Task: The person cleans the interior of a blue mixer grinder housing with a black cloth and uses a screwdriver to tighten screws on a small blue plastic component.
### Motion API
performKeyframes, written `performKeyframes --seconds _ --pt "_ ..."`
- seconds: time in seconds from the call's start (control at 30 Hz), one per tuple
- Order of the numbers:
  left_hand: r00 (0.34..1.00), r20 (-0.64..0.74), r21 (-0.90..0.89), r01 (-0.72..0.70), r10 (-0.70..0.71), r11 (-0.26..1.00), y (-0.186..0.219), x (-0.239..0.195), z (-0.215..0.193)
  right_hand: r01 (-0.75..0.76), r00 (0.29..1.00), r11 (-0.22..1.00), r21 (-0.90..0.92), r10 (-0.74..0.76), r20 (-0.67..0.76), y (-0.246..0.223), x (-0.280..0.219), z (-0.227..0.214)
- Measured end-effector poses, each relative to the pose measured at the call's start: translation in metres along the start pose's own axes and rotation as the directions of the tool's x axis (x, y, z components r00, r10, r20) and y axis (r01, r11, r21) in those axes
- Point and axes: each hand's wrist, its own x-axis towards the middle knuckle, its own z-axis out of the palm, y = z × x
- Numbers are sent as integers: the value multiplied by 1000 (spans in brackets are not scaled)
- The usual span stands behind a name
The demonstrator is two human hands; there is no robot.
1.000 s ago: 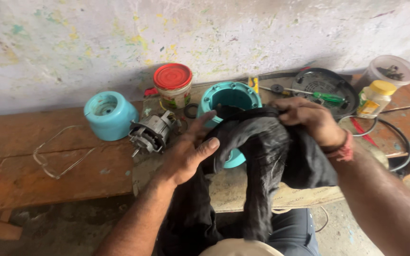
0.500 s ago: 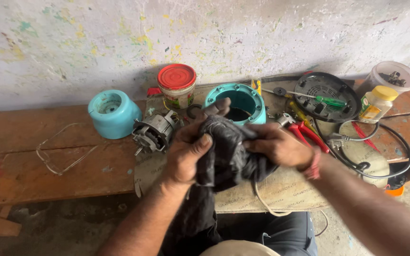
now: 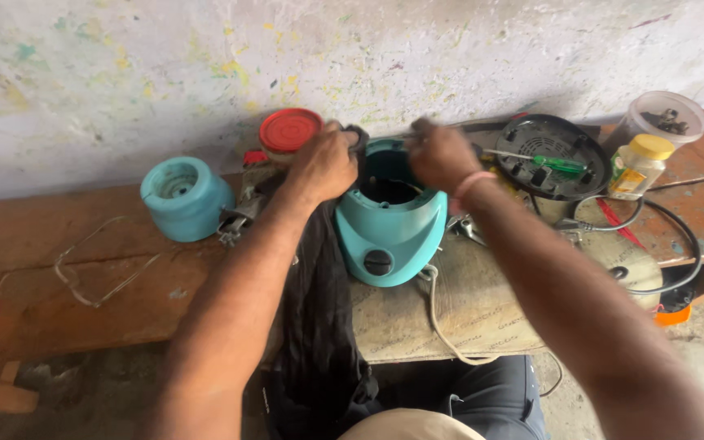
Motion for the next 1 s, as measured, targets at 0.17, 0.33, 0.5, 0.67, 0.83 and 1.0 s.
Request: performKeyframes --seconds 0.17,0.33,0.5,0.67,0.83,1.0 --pt "993 98 51 -78 72 996 -4 34 42 40 998 989 -143 -45 -32 24 13 43" --pt "946 181 -18 -270 269 963 6 55 39 -58 998 995 -77 55 -42 12 3 25" --pt "957 284 148 -102 57 984 12 37 16 -115 993 991 -68 115 -4 -1 1 19" --pt "951 310 259 -96 12 961 17 19 5 -26 997 999 -39 23 -67 0 4 23" --pt "952 217 221 -263 216 939 16 45 38 -72 997 994 -78 72 -2 5 2 23" --pt "942 244 214 -285 232 934 10 53 42 -75 997 995 -62 73 -28 1 -1 20"
